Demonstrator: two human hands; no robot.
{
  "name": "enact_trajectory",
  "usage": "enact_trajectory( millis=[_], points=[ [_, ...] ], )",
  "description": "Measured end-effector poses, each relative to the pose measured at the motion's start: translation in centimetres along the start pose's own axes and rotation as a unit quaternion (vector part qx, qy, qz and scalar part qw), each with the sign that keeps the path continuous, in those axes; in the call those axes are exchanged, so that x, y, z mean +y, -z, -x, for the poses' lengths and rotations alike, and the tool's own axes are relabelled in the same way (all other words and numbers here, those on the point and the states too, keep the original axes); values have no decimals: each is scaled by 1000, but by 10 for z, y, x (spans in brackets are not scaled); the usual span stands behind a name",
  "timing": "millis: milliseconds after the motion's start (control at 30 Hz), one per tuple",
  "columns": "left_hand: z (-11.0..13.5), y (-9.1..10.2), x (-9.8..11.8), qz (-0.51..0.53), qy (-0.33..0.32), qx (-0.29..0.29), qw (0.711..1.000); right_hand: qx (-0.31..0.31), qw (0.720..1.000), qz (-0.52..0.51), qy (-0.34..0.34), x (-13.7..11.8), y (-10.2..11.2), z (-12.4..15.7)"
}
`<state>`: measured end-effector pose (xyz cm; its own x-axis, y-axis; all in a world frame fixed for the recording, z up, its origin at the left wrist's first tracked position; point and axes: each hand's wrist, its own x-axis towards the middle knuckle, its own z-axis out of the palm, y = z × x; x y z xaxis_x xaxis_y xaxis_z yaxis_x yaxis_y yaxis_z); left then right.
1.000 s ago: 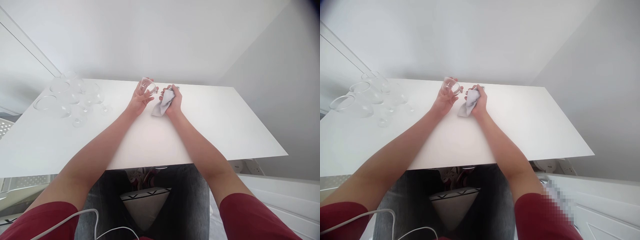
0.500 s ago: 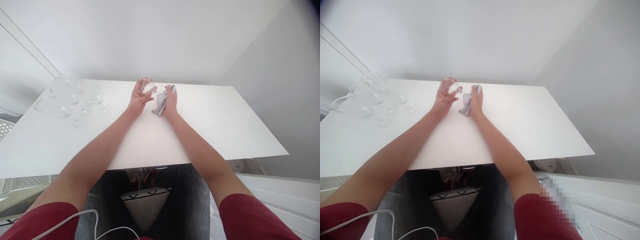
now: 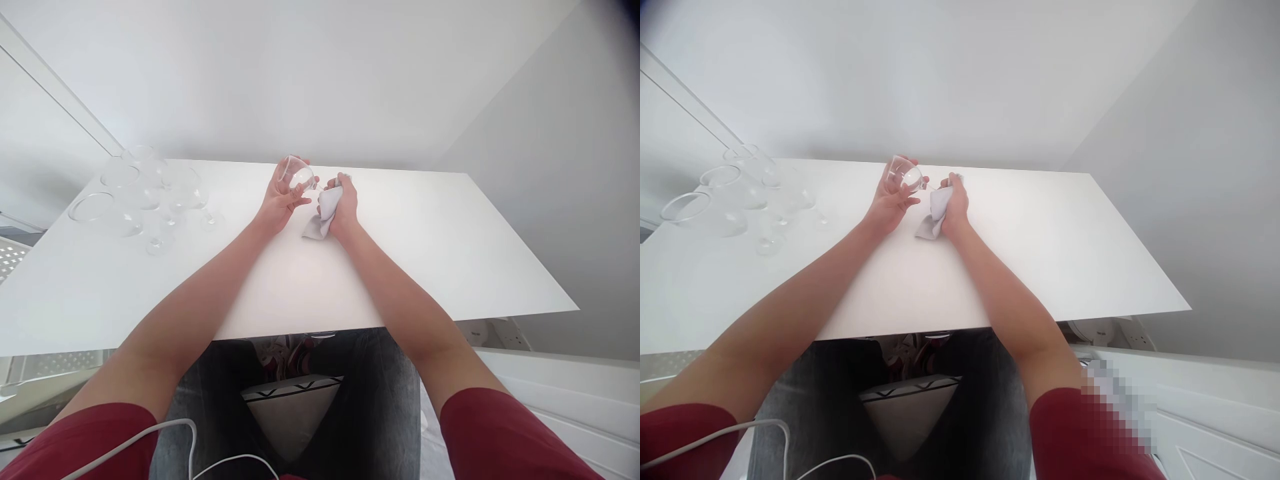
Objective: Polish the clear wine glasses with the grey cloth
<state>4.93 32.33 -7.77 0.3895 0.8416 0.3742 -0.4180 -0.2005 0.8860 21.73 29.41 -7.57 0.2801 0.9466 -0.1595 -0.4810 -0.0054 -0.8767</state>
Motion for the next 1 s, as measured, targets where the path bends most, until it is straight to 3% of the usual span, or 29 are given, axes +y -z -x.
enact_trajectory(
  millis=[200,400,467,567,633,700,867,1000],
  points=[
    [-1,3,0,19,7,-12,1000,-105,991,-21,-76,-9,-3,6],
    [-3,10,-1,47,4,6,999,-176,979,0,-102,-19,-11,18],
    [-4,11,0,52,1,32,998,-172,981,38,-79,-13,-13,17],
    [-4,13,0,50,-7,78,996,-86,988,129,14,5,-14,14],
    [-4,14,0,45,-11,97,994,-27,979,188,77,14,-15,13],
    [-4,12,0,34,-11,106,994,-12,967,217,130,17,-16,16],
    [-2,7,2,-1,-12,109,994,-64,936,230,260,0,-21,41],
    [1,4,4,-5,-23,90,996,-166,939,219,207,-1,-25,54]
  ],
)
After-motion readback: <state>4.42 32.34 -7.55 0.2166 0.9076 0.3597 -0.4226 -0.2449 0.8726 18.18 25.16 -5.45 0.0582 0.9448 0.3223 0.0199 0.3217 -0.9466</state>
